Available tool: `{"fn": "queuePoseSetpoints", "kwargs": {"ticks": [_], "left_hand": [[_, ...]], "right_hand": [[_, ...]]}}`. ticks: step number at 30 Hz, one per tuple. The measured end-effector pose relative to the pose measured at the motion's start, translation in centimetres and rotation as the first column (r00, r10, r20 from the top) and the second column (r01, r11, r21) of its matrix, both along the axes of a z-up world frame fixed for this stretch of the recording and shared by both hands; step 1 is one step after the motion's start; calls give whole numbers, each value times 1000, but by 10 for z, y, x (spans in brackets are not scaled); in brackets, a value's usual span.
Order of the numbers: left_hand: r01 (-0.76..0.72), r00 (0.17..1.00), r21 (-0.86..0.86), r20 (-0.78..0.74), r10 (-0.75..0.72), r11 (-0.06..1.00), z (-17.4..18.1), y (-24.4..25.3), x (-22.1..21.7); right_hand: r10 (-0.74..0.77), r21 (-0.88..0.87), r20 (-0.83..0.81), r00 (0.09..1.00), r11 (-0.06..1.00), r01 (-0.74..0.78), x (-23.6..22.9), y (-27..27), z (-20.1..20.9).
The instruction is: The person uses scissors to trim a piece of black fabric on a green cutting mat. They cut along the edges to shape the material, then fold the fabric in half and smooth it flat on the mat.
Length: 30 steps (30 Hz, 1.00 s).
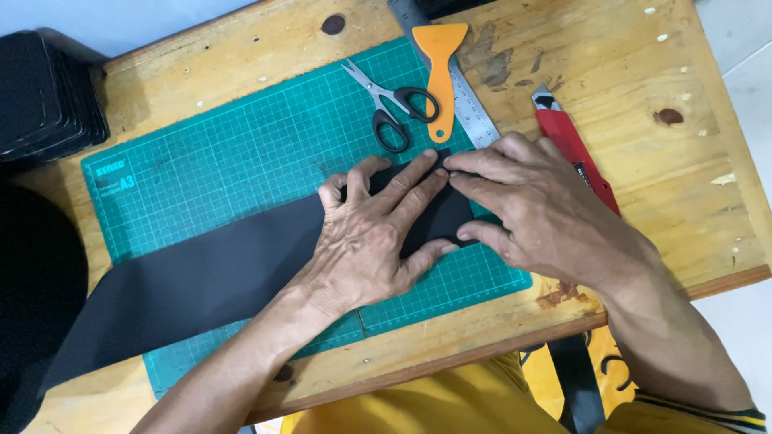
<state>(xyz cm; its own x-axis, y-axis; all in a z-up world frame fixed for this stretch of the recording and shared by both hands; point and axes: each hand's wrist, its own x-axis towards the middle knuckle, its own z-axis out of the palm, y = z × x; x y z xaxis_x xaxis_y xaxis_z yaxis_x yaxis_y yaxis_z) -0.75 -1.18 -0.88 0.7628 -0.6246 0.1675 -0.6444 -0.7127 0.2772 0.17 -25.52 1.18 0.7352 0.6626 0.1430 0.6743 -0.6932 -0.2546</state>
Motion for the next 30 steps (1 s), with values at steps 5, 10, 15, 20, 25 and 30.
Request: {"fn": "queuePoseSetpoints", "kwargs": {"ticks": [5, 10, 15, 20, 25, 30], "left_hand": [[1, 1000, 10, -24, -1, 1000, -1, 0, 0], [-35, 998, 87, 55, 31, 996, -5, 15, -9], [-37, 998, 173, 55, 28, 984, 1, 58, -19], [-56, 994, 179, 107, 38, 982, 4, 104, -28], [-66, 994, 188, 94, 49, 980, 4, 138, -37], [-49, 993, 155, 113, 31, 987, 6, 165, -44]], "right_hand": [[-18, -101, 50, 999, 995, 23, -6, 4, 4], [-34, -126, 136, 990, 991, 51, -10, 7, 6], [-63, -180, 64, 996, 981, 73, -11, 6, 7], [-59, -176, 92, 994, 982, 74, -11, 6, 6], [-70, -186, 68, 995, 979, 82, -12, 5, 5], [-91, -265, 85, 992, 958, 110, -10, 1, 0]]}}
